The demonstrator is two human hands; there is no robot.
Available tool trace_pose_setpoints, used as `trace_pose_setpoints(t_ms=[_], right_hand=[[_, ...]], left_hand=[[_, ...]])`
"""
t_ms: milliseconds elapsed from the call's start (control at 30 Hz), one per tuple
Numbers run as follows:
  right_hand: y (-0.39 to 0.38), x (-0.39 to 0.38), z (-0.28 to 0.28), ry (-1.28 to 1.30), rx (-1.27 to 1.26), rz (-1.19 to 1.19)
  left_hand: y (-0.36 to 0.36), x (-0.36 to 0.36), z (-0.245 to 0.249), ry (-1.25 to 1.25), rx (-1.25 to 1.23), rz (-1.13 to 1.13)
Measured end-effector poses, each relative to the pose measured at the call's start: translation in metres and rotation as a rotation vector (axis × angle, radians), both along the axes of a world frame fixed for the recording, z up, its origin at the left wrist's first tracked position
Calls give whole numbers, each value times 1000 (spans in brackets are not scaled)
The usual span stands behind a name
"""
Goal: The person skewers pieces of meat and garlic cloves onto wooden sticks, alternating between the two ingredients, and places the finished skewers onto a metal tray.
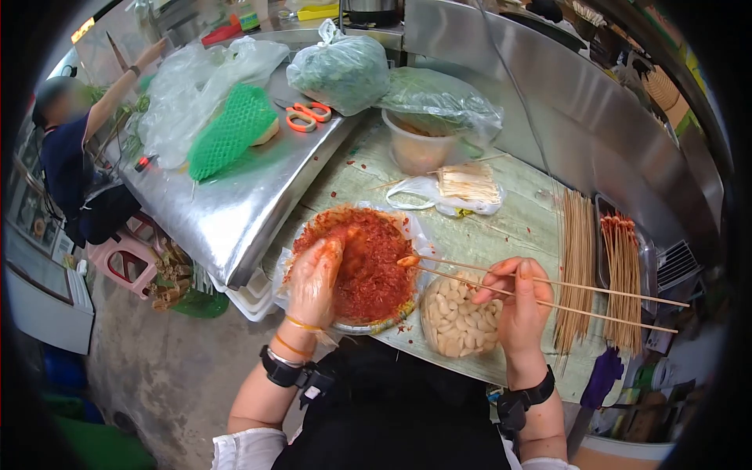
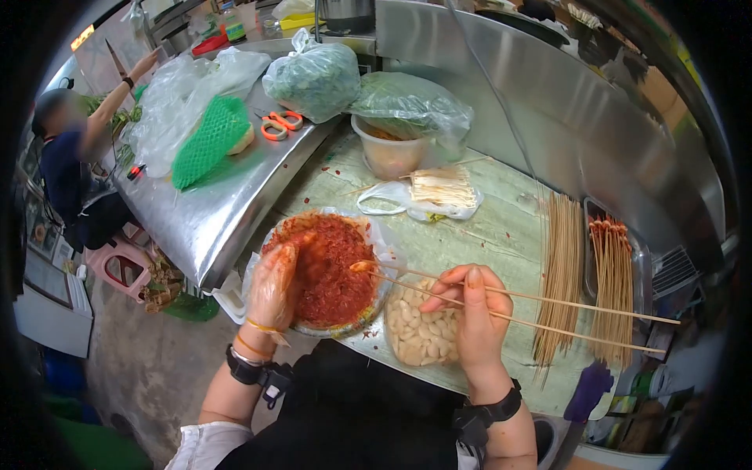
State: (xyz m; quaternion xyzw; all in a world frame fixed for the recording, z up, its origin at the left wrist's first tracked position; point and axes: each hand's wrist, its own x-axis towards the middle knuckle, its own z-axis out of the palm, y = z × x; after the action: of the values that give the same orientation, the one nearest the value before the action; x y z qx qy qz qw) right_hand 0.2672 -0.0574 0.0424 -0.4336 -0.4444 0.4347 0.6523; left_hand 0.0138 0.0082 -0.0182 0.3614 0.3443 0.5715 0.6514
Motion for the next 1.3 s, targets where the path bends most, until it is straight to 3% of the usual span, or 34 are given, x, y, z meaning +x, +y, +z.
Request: trace_pose_setpoints(t_ms=[33,67,167,200,267,367,533,600,733,967,1033,1067,1167,1300], right_hand=[[-2,2,0,6,-1,-2],[-4,4,-1,13,-1,-7],[-13,8,-5,-22,27,-5],[-16,8,-5,-4,15,-8],[-20,11,-4,28,1,-15],[-23,15,-7,50,-4,-3],[-26,19,-13,82,-56,42],[-26,21,-14,84,-55,48],[-26,21,-16,103,-61,52],[-25,18,-16,129,-81,79],[-27,19,-15,130,-87,61],[-30,19,-17,134,-110,77],[-26,19,-20,125,-40,64],[-26,16,-19,123,-40,59]], left_hand=[[6,-5,1,247,127,42],[11,-6,10,254,128,36],[34,-12,27,809,407,54],[39,-11,32,820,411,51],[48,-6,43,1194,731,-10],[57,9,51,1331,823,8],[77,22,38,1397,737,-161],[85,16,42,1564,887,-262],[87,-9,60,1638,750,-99],[82,-22,56,1765,536,-76],[91,-31,45,1498,572,52],[86,-33,49,1507,542,48],[76,-33,74,1852,409,15],[55,-44,70,1765,441,-79]])
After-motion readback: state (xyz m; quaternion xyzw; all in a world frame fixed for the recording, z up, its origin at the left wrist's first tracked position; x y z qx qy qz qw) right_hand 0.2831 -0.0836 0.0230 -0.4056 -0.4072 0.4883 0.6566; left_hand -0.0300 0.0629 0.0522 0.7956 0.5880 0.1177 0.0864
